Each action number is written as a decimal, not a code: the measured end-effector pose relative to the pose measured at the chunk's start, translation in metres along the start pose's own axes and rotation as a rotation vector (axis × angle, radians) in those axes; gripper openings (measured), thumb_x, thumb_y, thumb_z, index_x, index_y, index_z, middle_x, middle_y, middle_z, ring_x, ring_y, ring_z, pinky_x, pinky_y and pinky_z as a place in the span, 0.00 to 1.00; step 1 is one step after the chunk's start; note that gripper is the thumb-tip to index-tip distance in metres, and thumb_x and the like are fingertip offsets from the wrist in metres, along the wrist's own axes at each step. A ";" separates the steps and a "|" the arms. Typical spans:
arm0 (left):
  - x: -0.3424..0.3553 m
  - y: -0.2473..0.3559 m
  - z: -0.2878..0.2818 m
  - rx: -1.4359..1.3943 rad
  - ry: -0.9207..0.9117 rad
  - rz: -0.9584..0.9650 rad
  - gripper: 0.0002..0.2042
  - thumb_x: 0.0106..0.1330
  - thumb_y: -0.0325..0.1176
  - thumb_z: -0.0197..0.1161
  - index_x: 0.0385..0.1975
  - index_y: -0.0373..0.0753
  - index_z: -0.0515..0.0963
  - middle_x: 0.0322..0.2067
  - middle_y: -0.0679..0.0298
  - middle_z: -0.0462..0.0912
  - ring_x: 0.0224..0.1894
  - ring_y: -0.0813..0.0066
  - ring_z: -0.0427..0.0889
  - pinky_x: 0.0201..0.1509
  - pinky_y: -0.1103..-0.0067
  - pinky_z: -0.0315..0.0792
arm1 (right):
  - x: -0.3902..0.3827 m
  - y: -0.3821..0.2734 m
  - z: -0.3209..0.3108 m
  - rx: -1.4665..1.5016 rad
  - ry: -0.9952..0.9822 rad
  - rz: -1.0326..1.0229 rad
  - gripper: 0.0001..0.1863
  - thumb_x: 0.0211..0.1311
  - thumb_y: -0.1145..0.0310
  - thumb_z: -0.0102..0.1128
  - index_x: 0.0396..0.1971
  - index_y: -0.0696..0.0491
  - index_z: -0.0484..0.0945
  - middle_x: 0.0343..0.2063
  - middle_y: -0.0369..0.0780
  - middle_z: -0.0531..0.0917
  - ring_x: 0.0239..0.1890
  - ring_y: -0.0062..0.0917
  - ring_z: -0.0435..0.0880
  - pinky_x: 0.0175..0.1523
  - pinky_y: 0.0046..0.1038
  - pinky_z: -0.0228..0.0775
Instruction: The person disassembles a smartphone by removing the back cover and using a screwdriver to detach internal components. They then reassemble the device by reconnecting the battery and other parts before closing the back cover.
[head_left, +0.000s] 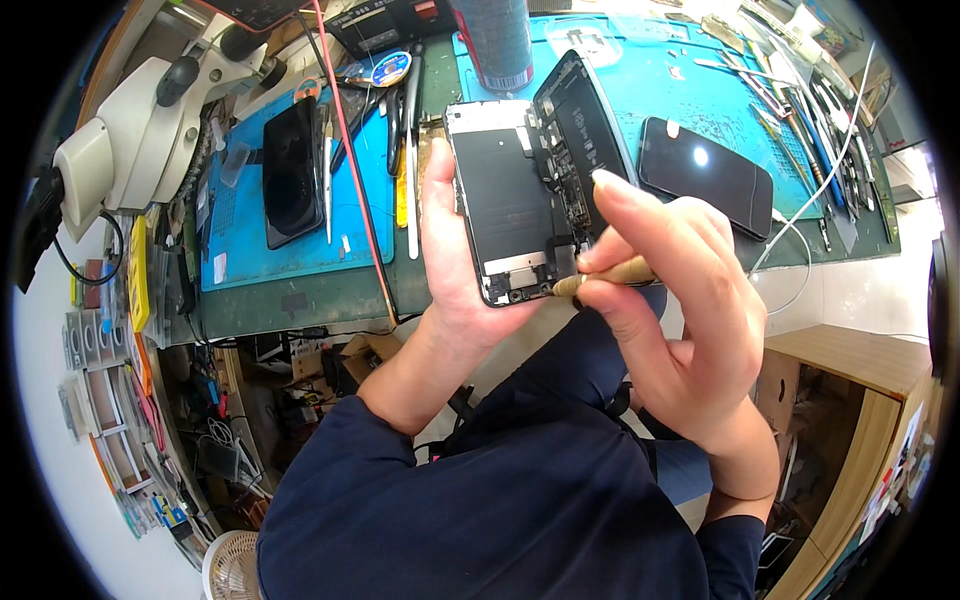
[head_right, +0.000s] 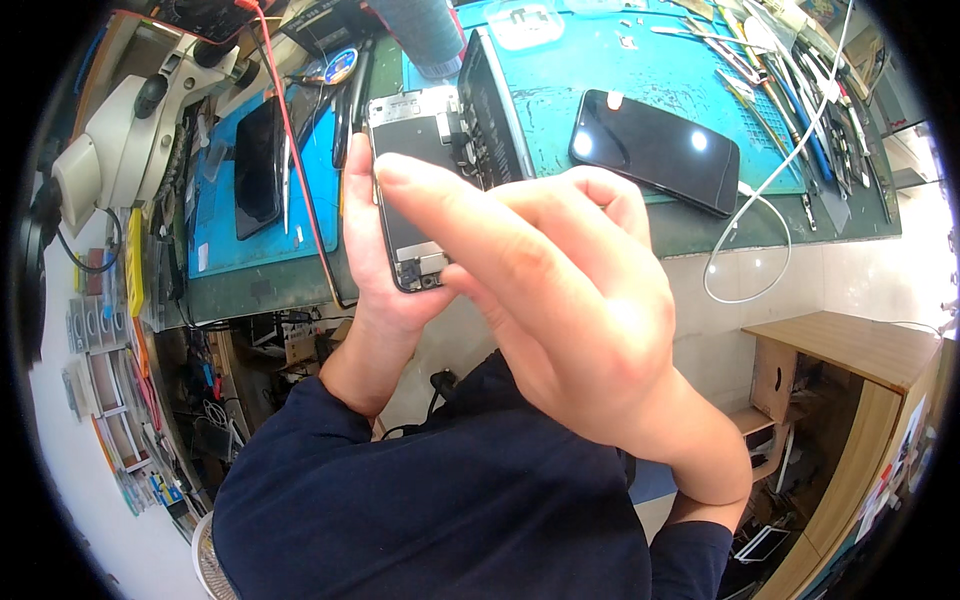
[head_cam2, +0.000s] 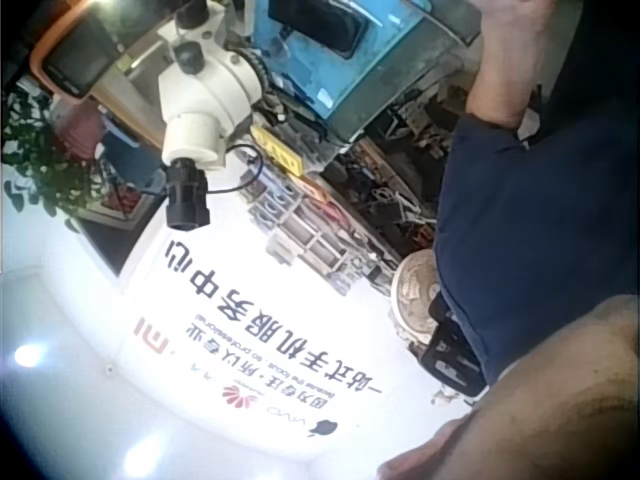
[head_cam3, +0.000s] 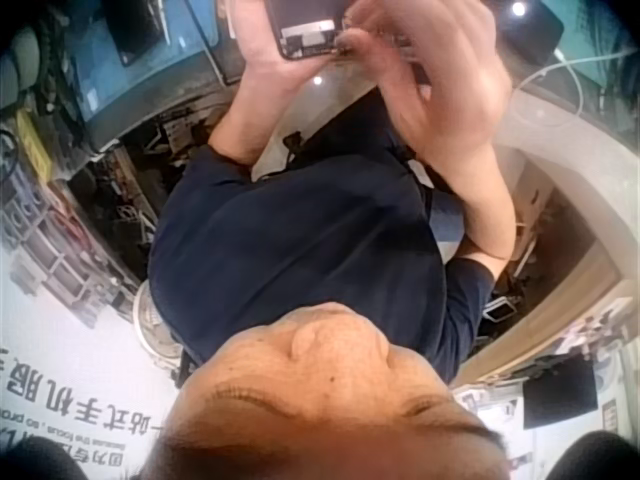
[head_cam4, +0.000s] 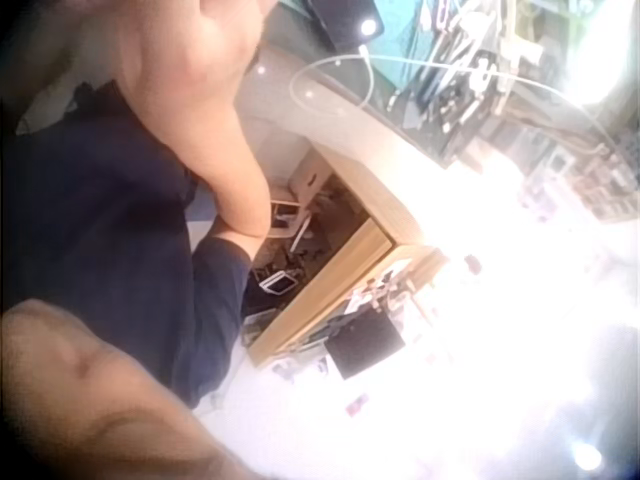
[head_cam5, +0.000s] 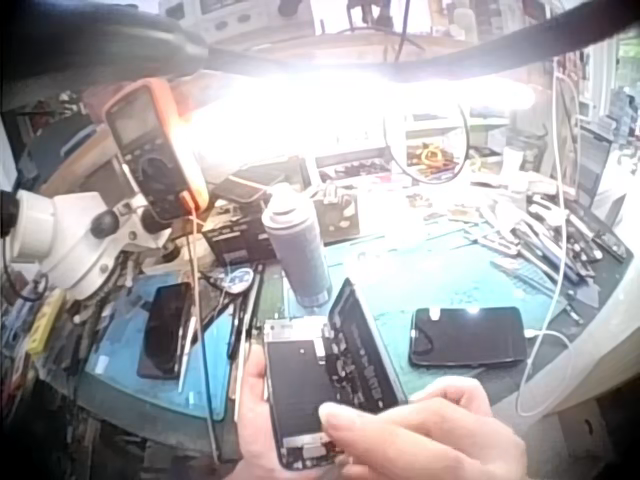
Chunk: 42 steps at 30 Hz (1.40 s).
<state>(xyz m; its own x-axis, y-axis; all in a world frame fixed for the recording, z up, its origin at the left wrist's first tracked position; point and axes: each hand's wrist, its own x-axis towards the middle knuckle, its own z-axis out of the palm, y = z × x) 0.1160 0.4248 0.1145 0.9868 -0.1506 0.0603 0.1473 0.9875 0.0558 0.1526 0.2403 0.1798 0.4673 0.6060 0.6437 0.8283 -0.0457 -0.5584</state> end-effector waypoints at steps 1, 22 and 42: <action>0.000 0.000 -0.001 -0.020 -0.010 -0.010 0.33 0.76 0.64 0.42 0.59 0.40 0.76 0.54 0.57 0.84 0.54 0.58 0.84 0.61 0.62 0.77 | 0.000 0.000 0.000 0.001 -0.007 0.008 0.29 0.57 0.78 0.72 0.60 0.63 0.75 0.44 0.46 0.87 0.40 0.29 0.85 0.57 0.35 0.72; 0.003 -0.008 0.014 0.067 0.203 0.089 0.30 0.75 0.64 0.43 0.53 0.44 0.79 0.48 0.56 0.85 0.45 0.60 0.86 0.49 0.65 0.81 | -0.001 -0.004 0.002 0.087 -0.007 0.060 0.30 0.59 0.85 0.64 0.64 0.66 0.71 0.48 0.49 0.83 0.42 0.31 0.84 0.51 0.30 0.77; 0.003 -0.006 0.015 0.080 0.206 0.099 0.30 0.77 0.63 0.42 0.54 0.42 0.78 0.49 0.55 0.85 0.47 0.60 0.86 0.51 0.64 0.81 | -0.001 -0.003 0.005 -0.072 0.037 -0.041 0.34 0.57 0.79 0.72 0.65 0.65 0.70 0.39 0.43 0.84 0.40 0.28 0.84 0.61 0.41 0.70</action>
<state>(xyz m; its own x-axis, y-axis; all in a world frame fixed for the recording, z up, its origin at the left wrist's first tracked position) 0.1168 0.4180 0.1288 0.9903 -0.0324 -0.1351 0.0513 0.9889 0.1393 0.1485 0.2436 0.1785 0.4421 0.5789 0.6851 0.8668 -0.0792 -0.4924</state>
